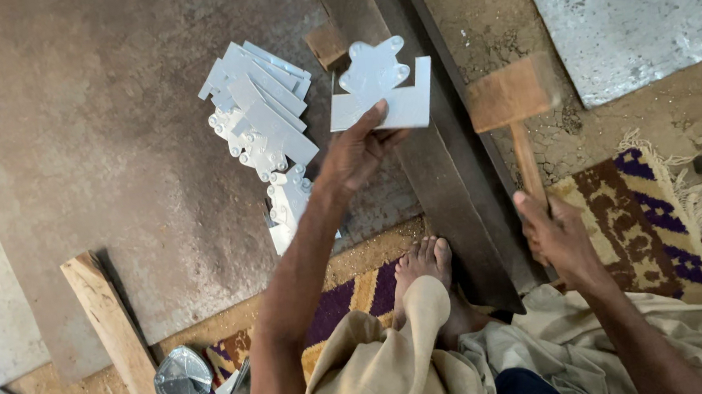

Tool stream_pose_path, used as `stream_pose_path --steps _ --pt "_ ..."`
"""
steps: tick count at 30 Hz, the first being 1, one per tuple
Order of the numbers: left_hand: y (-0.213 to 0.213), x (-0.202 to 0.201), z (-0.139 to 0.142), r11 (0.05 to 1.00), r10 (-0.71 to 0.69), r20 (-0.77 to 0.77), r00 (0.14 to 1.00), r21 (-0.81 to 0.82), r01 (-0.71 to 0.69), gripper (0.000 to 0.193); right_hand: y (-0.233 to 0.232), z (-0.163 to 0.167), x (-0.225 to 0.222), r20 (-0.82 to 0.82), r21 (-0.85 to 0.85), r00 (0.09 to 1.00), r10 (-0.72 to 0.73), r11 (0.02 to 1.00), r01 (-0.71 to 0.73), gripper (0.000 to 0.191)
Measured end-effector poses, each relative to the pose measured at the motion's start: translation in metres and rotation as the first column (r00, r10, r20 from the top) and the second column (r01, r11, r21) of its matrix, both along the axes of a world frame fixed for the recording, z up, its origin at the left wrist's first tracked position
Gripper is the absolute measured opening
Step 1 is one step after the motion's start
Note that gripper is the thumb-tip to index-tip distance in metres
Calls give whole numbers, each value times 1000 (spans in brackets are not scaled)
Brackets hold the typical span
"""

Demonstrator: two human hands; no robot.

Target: The person sits on the floor and hammers embossed aluminum cutout pieces flat against a heavy metal beam using a wooden mallet, holding each piece in place with one hand while striking it, then setting the flattened piece on a pile and picking up the next piece.

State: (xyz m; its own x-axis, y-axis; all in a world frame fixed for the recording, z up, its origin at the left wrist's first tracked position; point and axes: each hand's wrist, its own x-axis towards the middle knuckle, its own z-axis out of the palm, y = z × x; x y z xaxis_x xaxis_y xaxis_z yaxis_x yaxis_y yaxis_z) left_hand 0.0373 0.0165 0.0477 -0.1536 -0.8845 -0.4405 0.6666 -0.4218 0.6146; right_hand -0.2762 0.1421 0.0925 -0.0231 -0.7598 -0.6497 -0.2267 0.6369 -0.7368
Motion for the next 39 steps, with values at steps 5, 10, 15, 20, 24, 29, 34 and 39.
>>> stream_pose_path --steps 5,10,15,20,24,29,34,39 --pt "5 -39 -41 968 247 15 969 -60 -245 67 -8 4 0 120 6 990 -74 997 73 40" --pt "12 -49 -49 940 335 -3 942 -69 -334 63 -10 27 9 140 -63 989 -54 996 64 43" --pt "13 -50 -47 936 349 -4 937 -36 -349 64 -4 58 -7 97 -263 994 -58 961 82 45" --pt "12 -54 -44 929 367 -16 930 -47 -367 67 -22 25 -15 590 -546 791 163 802 242 44" --pt "12 -56 -39 922 388 1 922 11 -388 69 -40 -7 -8 335 -285 929 158 957 -60 49" --pt "16 -59 -45 930 364 36 931 40 -365 66 -37 15 -3 377 -218 923 -74 962 166 50" --pt "11 -60 -59 917 390 -87 917 -58 -395 54 -42 24 19 235 -215 966 105 975 -54 59" --pt "15 -62 -67 921 373 -37 927 -102 -375 50 -43 1 5 332 -104 939 -91 986 132 53"
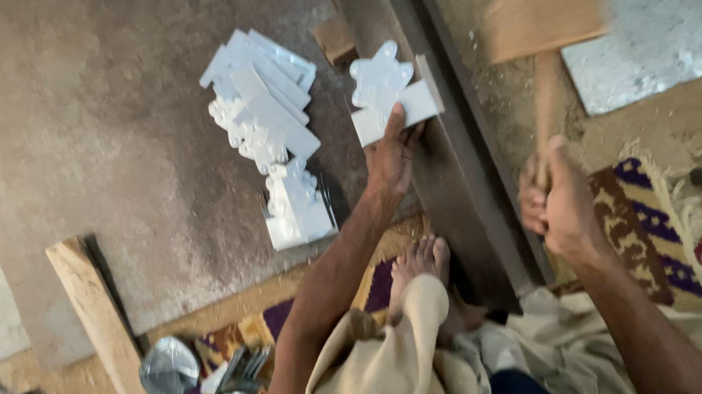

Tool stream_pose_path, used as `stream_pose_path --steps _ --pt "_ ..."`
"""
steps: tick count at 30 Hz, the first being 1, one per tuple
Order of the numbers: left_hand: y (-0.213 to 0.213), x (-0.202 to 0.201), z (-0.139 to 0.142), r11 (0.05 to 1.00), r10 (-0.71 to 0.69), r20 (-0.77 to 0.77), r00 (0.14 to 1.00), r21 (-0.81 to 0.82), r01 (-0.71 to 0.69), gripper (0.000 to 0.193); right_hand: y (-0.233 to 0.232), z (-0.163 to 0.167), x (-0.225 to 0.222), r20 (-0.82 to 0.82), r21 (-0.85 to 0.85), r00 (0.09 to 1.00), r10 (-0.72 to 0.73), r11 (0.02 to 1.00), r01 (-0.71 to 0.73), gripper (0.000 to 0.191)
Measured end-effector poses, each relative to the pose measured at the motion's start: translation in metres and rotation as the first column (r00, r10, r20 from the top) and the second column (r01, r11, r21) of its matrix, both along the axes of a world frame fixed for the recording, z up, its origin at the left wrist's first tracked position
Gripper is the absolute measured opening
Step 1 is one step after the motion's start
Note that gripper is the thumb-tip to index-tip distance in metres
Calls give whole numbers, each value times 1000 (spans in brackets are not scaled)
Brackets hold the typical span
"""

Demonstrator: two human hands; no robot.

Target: The person sits on the floor and hammers embossed aluminum cutout pieces flat against a heavy metal beam using a wooden mallet, holding each piece in place with one hand while striking it, then setting the flattened piece on a pile and picking up the next piece.

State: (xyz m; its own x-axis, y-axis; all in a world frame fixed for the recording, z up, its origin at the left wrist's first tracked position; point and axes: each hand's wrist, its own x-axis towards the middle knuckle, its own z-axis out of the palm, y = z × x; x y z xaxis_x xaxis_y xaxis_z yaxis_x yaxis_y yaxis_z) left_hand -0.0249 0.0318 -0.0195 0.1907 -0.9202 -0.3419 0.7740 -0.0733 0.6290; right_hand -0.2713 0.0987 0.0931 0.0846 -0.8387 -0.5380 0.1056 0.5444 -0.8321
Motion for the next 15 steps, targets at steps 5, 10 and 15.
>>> stream_pose_path --steps 5,10,15 --pt "3 -5 -9 996 45 -9 999 73 -44 51 2 -2 8 -58 154 982 182 973 -171 59" --pt "-3 -6 -14 991 108 43 993 69 -111 51 4 68 12 -300 49 951 76 997 -64 28" --pt "4 -7 -5 985 113 149 982 112 -131 57 8 89 -8 -385 -699 916 -111 684 -211 40"
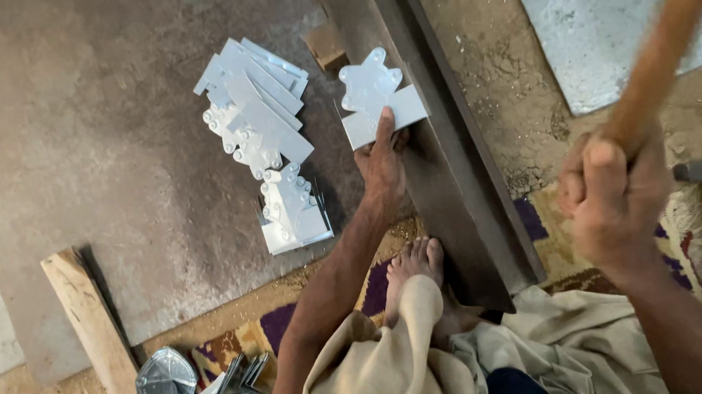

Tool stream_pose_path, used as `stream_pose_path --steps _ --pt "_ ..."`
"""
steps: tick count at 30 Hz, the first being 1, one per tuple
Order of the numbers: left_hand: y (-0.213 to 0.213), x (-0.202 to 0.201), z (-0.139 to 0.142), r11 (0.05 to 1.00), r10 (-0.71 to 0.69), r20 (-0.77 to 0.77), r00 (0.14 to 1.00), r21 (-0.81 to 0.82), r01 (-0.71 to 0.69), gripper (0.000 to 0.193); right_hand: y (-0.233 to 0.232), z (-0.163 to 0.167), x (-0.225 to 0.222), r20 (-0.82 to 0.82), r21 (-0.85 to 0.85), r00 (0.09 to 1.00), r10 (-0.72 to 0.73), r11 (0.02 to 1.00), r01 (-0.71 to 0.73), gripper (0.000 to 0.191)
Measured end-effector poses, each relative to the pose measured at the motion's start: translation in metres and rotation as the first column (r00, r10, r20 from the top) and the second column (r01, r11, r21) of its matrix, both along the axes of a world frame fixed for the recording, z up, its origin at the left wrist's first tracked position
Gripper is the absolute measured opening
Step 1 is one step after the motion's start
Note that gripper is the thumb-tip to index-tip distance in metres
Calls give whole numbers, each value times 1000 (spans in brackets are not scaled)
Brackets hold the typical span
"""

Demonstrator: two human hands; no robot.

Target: The person sits on the floor and hammers embossed aluminum cutout pieces flat against a heavy metal beam using a wooden mallet, holding each piece in place with one hand while striking it, then setting the flattened piece on a pile and picking up the next piece.

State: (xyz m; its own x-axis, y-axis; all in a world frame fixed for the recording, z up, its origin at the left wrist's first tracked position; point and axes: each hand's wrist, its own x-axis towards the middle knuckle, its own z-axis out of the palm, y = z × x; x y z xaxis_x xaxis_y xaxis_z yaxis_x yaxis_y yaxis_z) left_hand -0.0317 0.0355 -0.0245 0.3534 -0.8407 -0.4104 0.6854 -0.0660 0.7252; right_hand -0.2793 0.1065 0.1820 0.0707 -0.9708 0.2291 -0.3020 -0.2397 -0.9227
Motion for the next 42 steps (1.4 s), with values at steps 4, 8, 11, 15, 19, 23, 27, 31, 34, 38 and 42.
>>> stream_pose_path --steps 4,8,11,15,19,23,27,31,34,38,42 --pt "1 -2 15 999 32 25 999 -16 -31 64 -11 -58 2 -433 383 868 241 922 -64 41" --pt "-4 -1 17 998 56 50 997 -9 -56 66 -15 -85 -20 -403 604 915 16 756 253 31" --pt "1 1 11 997 -26 87 996 70 20 64 -15 -89 -19 560 582 803 -203 786 -207 45" --pt "7 2 3 996 -37 59 998 79 32 62 -15 -95 2 275 756 950 -145 643 -121 54" --pt "2 0 1 1000 -27 66 997 2 27 60 -12 -97 8 408 793 883 -233 570 -217 54" --pt "1 1 2 999 -16 52 999 31 15 59 -12 -98 7 378 808 872 -312 571 -146 51" --pt "6 2 0 996 -28 42 999 91 24 58 -17 -105 13 281 876 953 -117 436 -205 48" --pt "8 1 -6 997 -21 59 998 75 16 58 -16 -108 11 255 875 966 -47 437 -209 56" --pt "11 2 -11 998 -40 10 999 45 40 55 -13 -107 10 242 897 970 -24 387 -215 55" --pt "32 19 -6 975 -221 -169 961 -24 220 67 -6 -103 15 246 918 967 -68 336 -210 53" --pt "50 64 18 890 -455 -226 861 -75 450 91 -3 -100 21 244 921 964 -105 335 -196 54"
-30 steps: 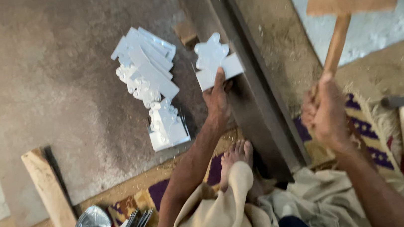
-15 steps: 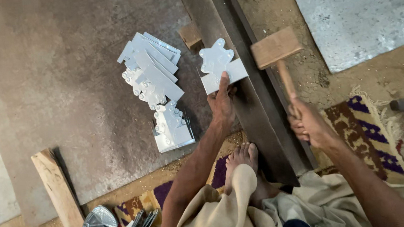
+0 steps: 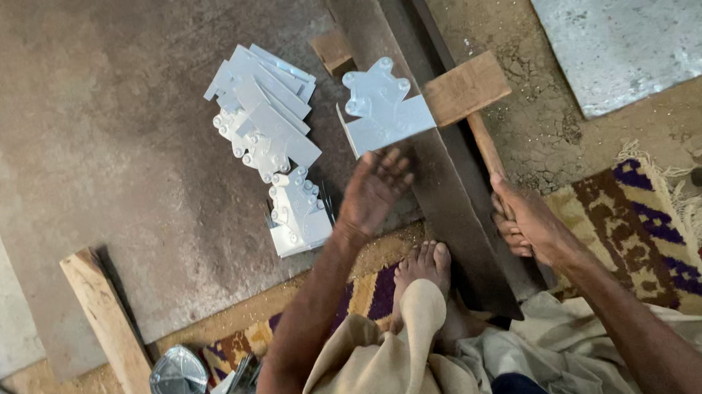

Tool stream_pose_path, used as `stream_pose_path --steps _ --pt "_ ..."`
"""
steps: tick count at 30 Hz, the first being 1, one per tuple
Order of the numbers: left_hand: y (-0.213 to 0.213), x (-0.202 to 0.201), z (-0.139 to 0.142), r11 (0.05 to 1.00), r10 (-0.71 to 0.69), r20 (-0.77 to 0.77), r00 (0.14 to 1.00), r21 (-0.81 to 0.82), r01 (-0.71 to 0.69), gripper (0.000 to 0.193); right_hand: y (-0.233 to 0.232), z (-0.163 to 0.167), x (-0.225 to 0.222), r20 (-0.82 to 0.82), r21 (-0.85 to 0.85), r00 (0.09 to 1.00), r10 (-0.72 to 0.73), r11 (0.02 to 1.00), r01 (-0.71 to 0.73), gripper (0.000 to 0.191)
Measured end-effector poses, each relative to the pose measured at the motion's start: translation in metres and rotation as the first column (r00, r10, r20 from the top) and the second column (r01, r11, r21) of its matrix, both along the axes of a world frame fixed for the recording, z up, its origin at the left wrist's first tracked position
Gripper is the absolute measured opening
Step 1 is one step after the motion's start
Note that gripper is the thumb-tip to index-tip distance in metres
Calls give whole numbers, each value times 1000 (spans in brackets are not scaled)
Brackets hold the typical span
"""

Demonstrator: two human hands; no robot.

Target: The person sits on the floor and hammers embossed aluminum cutout pieces flat against a heavy metal beam using a wooden mallet, holding each piece in place with one hand while striking it, then setting the flattened piece on a pile and picking up the next piece.

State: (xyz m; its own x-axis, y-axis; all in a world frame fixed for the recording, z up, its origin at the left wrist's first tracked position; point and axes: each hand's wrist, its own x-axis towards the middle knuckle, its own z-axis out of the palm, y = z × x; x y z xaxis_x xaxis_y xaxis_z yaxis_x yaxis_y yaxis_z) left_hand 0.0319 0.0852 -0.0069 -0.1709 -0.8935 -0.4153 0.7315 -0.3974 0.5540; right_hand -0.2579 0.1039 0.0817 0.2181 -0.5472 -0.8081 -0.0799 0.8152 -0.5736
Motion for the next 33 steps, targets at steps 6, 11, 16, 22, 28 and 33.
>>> stream_pose_path --steps 6,11,16,22,28,33 --pt "-51 51 22 994 -16 155 988 -105 33 82 1 2 0 -23 -56 1000 -5 998 4 53" --pt "-76 26 16 989 49 265 963 -148 -10 49 17 7 -5 -235 -295 972 -8 953 -64 47" --pt "-79 -2 19 995 30 350 936 -97 5 43 30 12 -22 -231 -524 970 -77 850 -57 39" --pt "-84 -14 24 998 54 238 970 -56 -42 40 28 16 -29 -178 -400 969 -172 912 89 46" --pt "-81 -16 24 996 60 319 946 -77 -38 26 28 24 -20 -153 -420 972 -178 902 99 48" --pt "-82 -19 25 995 73 345 936 -94 -43 23 25 23 -20 -151 -447 977 -153 892 71 47"
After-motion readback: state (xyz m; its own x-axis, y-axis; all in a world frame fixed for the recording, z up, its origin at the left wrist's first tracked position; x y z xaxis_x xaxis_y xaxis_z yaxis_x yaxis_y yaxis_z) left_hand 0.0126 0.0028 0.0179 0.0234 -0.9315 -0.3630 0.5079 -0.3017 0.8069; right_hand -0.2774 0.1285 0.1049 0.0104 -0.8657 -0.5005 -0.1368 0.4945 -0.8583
